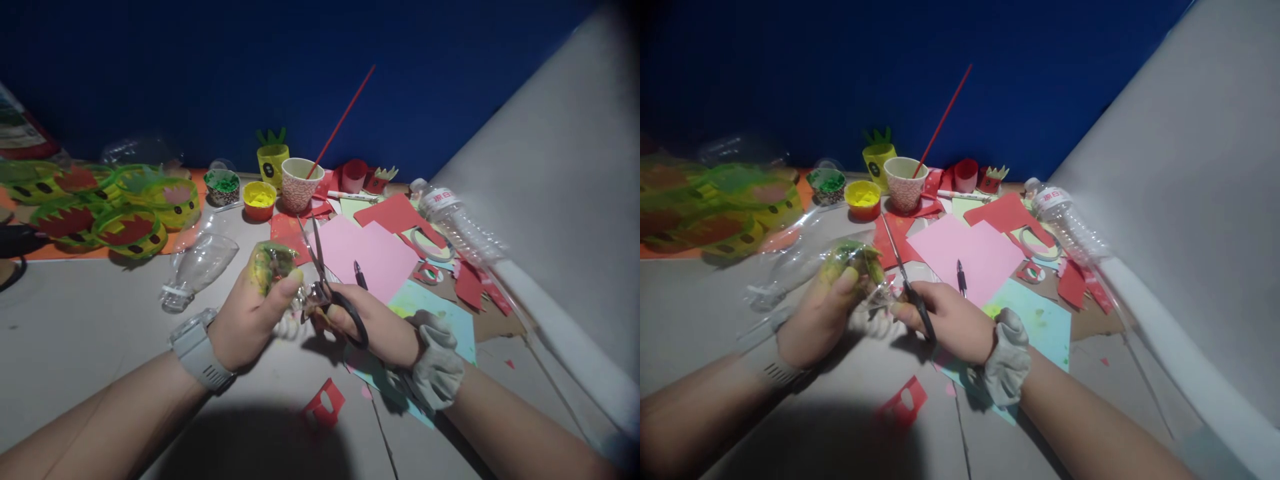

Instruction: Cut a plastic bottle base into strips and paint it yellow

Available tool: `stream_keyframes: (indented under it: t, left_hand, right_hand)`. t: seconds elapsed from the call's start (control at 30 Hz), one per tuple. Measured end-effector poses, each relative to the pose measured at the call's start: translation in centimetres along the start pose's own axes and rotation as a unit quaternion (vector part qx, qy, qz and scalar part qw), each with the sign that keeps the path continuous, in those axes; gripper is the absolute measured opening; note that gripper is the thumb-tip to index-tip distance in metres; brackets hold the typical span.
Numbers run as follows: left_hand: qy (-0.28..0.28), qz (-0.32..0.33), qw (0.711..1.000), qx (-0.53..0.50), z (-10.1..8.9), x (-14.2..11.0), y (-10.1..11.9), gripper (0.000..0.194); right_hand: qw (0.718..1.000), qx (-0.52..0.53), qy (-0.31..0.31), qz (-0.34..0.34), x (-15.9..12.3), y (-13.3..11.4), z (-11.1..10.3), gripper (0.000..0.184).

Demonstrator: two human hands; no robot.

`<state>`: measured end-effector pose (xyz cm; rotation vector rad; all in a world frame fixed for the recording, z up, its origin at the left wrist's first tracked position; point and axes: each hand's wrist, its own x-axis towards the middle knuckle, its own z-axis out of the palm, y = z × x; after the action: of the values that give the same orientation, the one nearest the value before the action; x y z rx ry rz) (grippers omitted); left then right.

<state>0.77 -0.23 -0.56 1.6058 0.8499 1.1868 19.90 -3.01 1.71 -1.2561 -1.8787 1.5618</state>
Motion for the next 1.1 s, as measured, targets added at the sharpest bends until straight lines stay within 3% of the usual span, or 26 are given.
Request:
stream_keyframes:
  t: [0.3, 0.6, 0.77, 0.83, 0.97, 1.1]
  left_hand:
    - [-0.005, 0.019, 1.0, -0.017, 0.1, 0.2, -0.3, 0.03]
    - [-0.019, 0.025, 0.999, 0.026, 0.0, -0.1, -0.3, 0.028]
    - [-0.013, -0.005, 0.998, -0.065, 0.0, -0.3, -1.0, 0.031]
    - [-0.015, -0.001, 0.997, -0.079, 0.0, -0.4, -1.2, 0.025]
    - [0.006, 0.028, 0.995, -0.093, -0.2, -0.3, -1.2, 0.021]
    - [-0.001, 0.0, 0.998, -0.058, -0.2, -0.1, -0.6, 0.025]
  right_hand:
    - [1.0, -0.013, -0.009, 0.015, -0.1, -0.1, -0.1, 0.062]
    - [0.998, -0.054, 0.021, 0.031, -0.3, -0.1, 0.1, 0.041]
    - [0.993, -0.109, 0.05, 0.015, -0.2, -0.3, 0.0, 0.04]
    - [0.995, -0.095, 0.022, 0.001, -0.2, -0.4, -0.2, 0.042]
    - [0.997, 0.027, -0.071, -0.007, -0.4, -0.4, -0.5, 0.05]
    - [0.987, 0.109, -0.117, 0.0, -0.5, -0.3, -0.4, 0.051]
